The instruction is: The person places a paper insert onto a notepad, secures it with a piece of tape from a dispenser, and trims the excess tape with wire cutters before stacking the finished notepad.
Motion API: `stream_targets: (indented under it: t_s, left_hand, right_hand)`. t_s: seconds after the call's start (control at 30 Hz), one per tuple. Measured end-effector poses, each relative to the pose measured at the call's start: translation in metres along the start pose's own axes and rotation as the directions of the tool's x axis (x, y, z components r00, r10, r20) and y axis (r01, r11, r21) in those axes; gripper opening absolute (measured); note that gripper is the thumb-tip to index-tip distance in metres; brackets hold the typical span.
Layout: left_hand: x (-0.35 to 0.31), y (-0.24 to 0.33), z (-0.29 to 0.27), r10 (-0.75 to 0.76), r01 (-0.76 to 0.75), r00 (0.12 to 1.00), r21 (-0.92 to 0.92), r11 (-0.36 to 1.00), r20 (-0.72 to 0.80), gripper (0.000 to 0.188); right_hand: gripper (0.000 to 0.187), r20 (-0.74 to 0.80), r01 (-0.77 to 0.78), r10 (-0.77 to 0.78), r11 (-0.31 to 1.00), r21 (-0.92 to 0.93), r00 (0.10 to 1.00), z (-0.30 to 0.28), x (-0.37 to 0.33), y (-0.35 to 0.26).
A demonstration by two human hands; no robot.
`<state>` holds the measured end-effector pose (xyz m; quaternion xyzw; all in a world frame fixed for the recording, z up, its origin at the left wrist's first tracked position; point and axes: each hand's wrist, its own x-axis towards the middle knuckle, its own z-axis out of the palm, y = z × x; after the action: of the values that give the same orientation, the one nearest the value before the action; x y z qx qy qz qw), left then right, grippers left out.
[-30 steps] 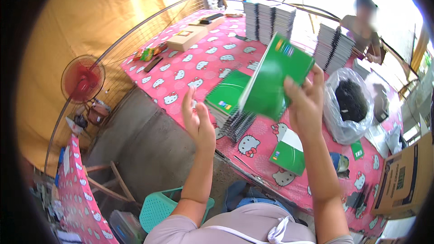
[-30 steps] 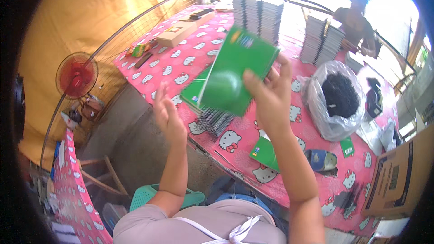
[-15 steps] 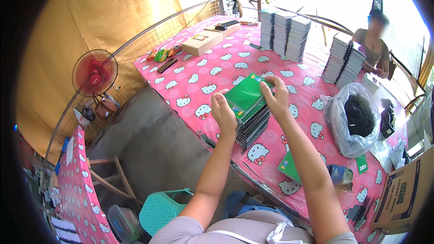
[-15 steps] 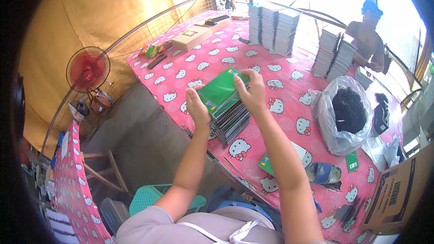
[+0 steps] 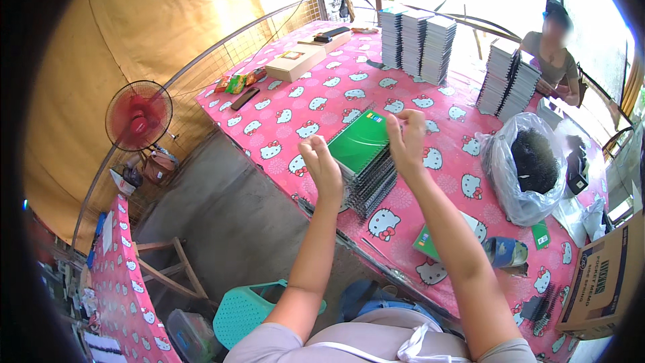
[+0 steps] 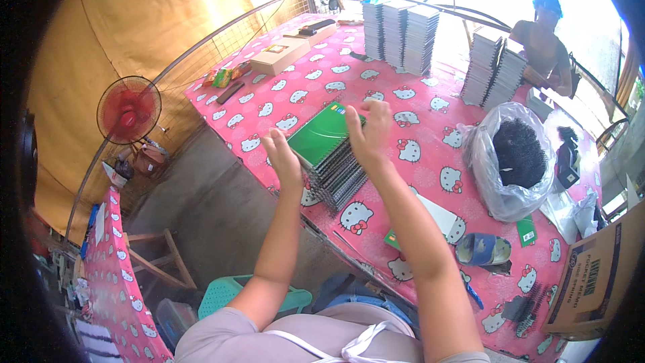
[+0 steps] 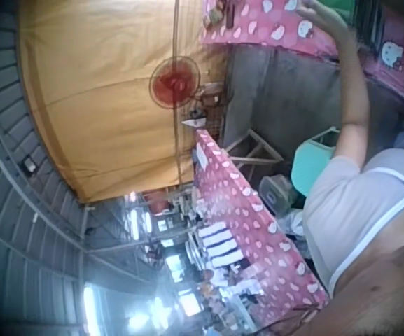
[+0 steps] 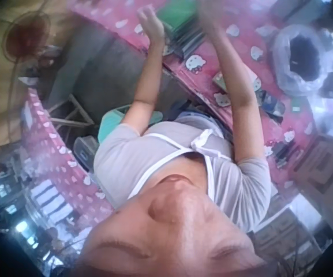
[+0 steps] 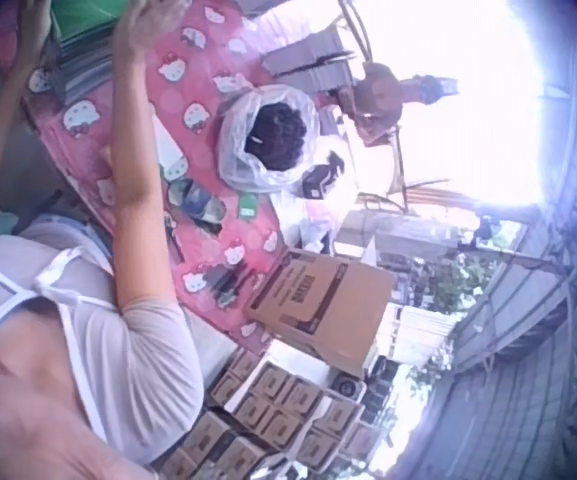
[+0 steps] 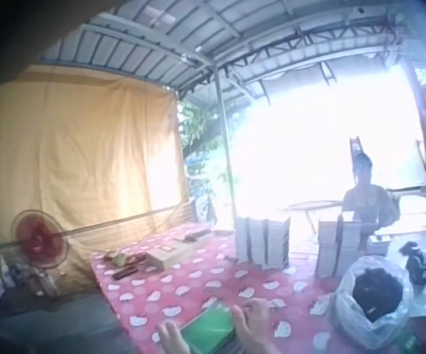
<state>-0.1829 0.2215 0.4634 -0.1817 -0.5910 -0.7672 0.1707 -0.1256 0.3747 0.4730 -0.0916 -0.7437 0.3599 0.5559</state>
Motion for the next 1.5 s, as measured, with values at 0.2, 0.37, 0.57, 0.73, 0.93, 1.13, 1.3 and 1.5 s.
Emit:
stream_targets:
  t_s: [0.2,0.37,0.57,0.73,0.93,1.13,1.3,1.5]
  left_hand:
    - [-0.069,0.056,-0.098,-0.291,0.27,0.859,0.109,0.957,0.422,0.034]
    - [-0.198,0.028,-0.226,-0.997,0.754,-0.078,0.653,-0.076,-0.026,0.043]
    - [-0.233,-0.023,-0.296,-0.752,0.448,-0.656,0.766,-0.461,-0.069,0.033]
    - [-0.217,-0.024,-0.291,-0.739,0.404,-0.673,0.826,-0.394,-0.023,0.032]
    - [-0.21,-0.022,-0.293,-0.722,0.37,-0.692,0.851,-0.372,-0.015,0.032]
    - [-0.204,-0.021,-0.294,-0.712,0.343,-0.702,0.868,-0.36,-0.018,0.031]
    - [-0.195,-0.025,-0.286,-0.705,0.3,-0.709,0.893,-0.337,-0.028,0.031]
    - [-0.188,-0.022,-0.285,-0.697,0.272,-0.716,0.905,-0.327,-0.037,0.03]
  right_hand:
    - [0.025,-0.035,-0.1,0.105,0.989,0.11,0.994,-0.111,-0.047,-0.007]
    - [0.019,-0.18,-0.26,0.316,0.925,0.278,0.931,-0.187,-0.064,-0.011]
    - [0.02,-0.234,-0.252,0.313,0.933,0.256,0.921,-0.217,-0.08,-0.011]
    - [0.019,-0.289,-0.298,0.341,0.937,0.183,0.894,-0.25,-0.095,-0.004]
    - [0.026,-0.415,-0.371,0.293,0.921,-0.12,0.862,-0.321,-0.131,0.024]
    - [0.028,-0.551,-0.556,0.243,0.65,-0.519,0.798,-0.426,-0.198,0.093]
    - [0.032,-0.62,-0.619,0.178,0.472,-0.627,0.764,-0.468,-0.249,0.138]
    - [0.035,-0.603,-0.596,0.18,0.516,-0.615,0.777,-0.459,-0.251,0.137]
